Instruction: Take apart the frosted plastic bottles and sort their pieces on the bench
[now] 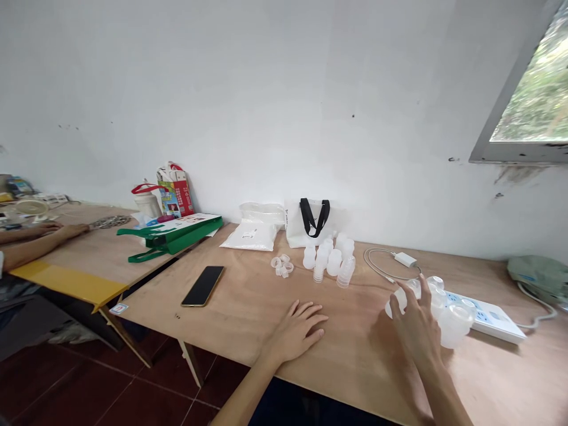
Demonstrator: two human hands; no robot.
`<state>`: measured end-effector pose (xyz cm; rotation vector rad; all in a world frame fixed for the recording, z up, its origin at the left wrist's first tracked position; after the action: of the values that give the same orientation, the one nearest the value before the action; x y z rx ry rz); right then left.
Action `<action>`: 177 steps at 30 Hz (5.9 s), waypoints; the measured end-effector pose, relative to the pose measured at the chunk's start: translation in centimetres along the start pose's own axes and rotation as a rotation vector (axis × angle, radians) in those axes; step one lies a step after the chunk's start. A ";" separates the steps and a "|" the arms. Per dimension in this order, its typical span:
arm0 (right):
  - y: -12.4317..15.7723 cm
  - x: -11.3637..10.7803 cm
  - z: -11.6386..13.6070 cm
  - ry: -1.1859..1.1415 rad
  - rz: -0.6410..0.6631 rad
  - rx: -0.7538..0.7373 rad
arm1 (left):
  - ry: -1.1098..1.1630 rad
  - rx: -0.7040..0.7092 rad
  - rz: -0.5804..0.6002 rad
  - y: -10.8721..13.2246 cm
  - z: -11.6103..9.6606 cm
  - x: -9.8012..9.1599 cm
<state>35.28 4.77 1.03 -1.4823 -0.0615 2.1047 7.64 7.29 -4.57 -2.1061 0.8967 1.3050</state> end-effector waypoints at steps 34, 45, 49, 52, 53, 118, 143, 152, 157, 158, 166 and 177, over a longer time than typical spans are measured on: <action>-7.7 4.3 3.7 0.314 0.311 -0.253 | -0.013 0.021 -0.026 0.2 0.0 0.1; -12.7 7.7 1.2 0.405 0.520 -0.093 | -0.033 0.018 -0.033 0.2 0.3 0.4; -14.2 5.5 1.2 0.392 0.512 -0.174 | -0.010 0.012 -0.029 0.2 0.2 0.2; -14.9 4.2 0.7 0.451 0.568 -0.186 | 0.007 0.019 -0.022 0.2 0.1 0.2; -15.0 3.9 0.5 0.470 0.588 -0.183 | 0.008 0.019 -0.024 0.2 0.1 0.2; 6.1 11.3 7.8 0.010 0.560 -0.589 | -0.111 -0.056 -0.103 0.0 0.4 -0.1; -0.4 9.8 5.7 -0.239 0.053 -0.415 | -0.281 -0.032 -0.221 -0.4 3.7 -2.2; -3.8 8.9 3.7 -0.661 -0.141 -0.178 | -0.477 -0.308 -0.485 -4.4 11.6 -6.3; -1.9 7.7 5.1 -0.637 -0.253 -0.392 | -0.422 -0.304 -0.403 -5.4 11.7 -5.9; -1.2 7.8 6.1 -0.607 -0.221 -0.496 | -0.417 -0.290 -0.406 -5.4 11.4 -5.8; 2.0 9.8 13.3 -0.320 0.110 -0.926 | -0.454 -0.288 -0.420 -5.9 11.1 -5.9; -2.2 13.5 13.9 -0.839 0.046 -0.402 | -0.464 -0.202 -0.396 -7.8 11.3 -4.7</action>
<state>20.85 16.70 -4.37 -0.6768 -0.8001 2.7140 5.41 21.64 -4.45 -1.8680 0.1495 1.6097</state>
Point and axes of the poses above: each hand's wrist, its own y-axis away from the middle knuckle, its own x-axis out of the palm, z = x × y, the point moved 8 cm from there along -y, towards the middle knuckle, and after that the axes turned 9 degrees about z, right-handed, at the moved point
